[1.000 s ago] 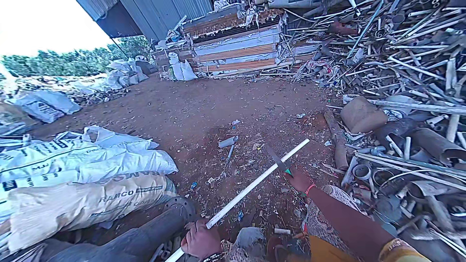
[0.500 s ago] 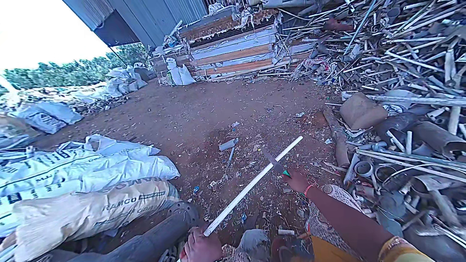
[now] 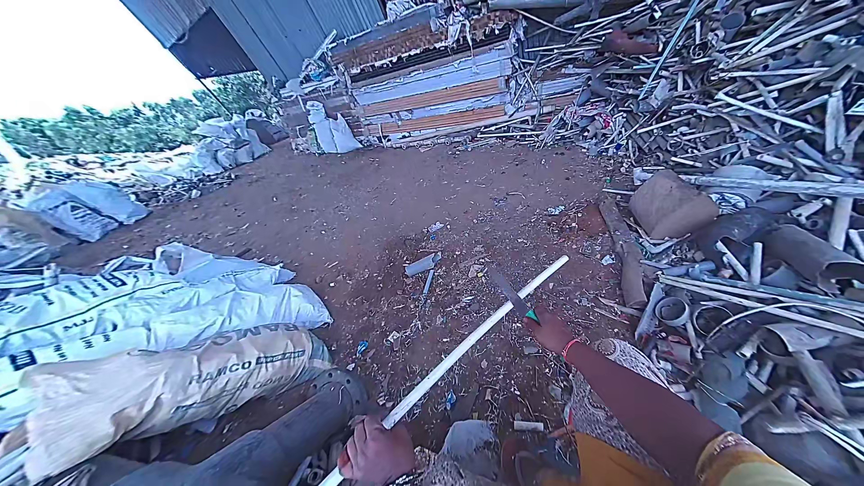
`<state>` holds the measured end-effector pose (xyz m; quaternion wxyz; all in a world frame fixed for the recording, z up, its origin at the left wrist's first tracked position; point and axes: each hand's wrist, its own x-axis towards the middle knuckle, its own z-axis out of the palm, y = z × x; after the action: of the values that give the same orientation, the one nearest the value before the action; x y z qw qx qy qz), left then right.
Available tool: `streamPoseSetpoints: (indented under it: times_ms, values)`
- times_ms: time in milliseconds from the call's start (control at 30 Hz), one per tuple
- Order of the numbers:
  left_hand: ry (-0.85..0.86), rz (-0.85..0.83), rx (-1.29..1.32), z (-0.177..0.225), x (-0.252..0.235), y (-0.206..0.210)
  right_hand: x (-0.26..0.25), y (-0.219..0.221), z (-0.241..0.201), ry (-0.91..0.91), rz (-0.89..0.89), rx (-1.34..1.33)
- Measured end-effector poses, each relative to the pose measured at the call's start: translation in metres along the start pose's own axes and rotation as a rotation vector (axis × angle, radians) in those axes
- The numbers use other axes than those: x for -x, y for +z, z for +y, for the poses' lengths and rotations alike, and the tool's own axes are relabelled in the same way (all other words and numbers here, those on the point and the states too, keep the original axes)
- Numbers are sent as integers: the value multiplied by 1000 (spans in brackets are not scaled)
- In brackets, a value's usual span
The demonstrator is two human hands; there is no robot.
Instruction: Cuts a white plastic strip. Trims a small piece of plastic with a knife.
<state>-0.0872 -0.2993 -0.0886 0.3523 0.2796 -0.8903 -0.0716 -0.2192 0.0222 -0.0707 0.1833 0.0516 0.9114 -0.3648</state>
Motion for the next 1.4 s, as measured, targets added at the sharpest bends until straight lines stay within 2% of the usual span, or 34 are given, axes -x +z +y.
streamPoseSetpoints:
  times_ms: [67, 200, 300, 433, 567, 667, 733, 833, 967, 1100, 1167, 1233, 1300, 1400]
  values:
    - [-17, -13, 13, 0, 1, 0, -4, 0, 2, 43, 73, -87]
    - [-30, -110, -10, 0, -4, 1, -7, 1, 8, -19, -12, 41]
    - [-58, -176, -4, 7, -1, -3, -10, 3, 6, 7, 23, -80]
    - [-57, -124, 33, 7, -2, -4, -9, -1, 9, -4, -1, -79]
    - [-29, -94, 18, 12, 1, -6, -11, 0, 8, 16, 76, -114]
    - [-35, -109, 1, 11, 0, -4, -9, 6, 5, -61, -26, -12]
    - [-33, -117, 21, 14, 0, -3, -12, 6, 9, -69, 26, -36]
    - [-59, -100, 49, 15, 2, -6, -16, 3, 12, 24, 179, -200]
    - [-96, -172, 20, 10, -6, -10, -16, 8, 16, -76, 3, -21]
    - [-113, -195, 24, 15, -2, -12, -15, 10, 11, 13, 185, -224]
    - [-95, -178, 36, 14, -4, -12, -18, 8, 15, -1, 145, -188]
    - [-109, -259, 30, 10, -6, -14, -12, 11, 19, -41, 52, -169]
    - [-114, -319, 38, 9, -8, -13, -11, 10, 15, -57, 71, -317]
    - [16, -289, 120, 4, -4, -12, -7, 6, 9, -57, 95, -892]
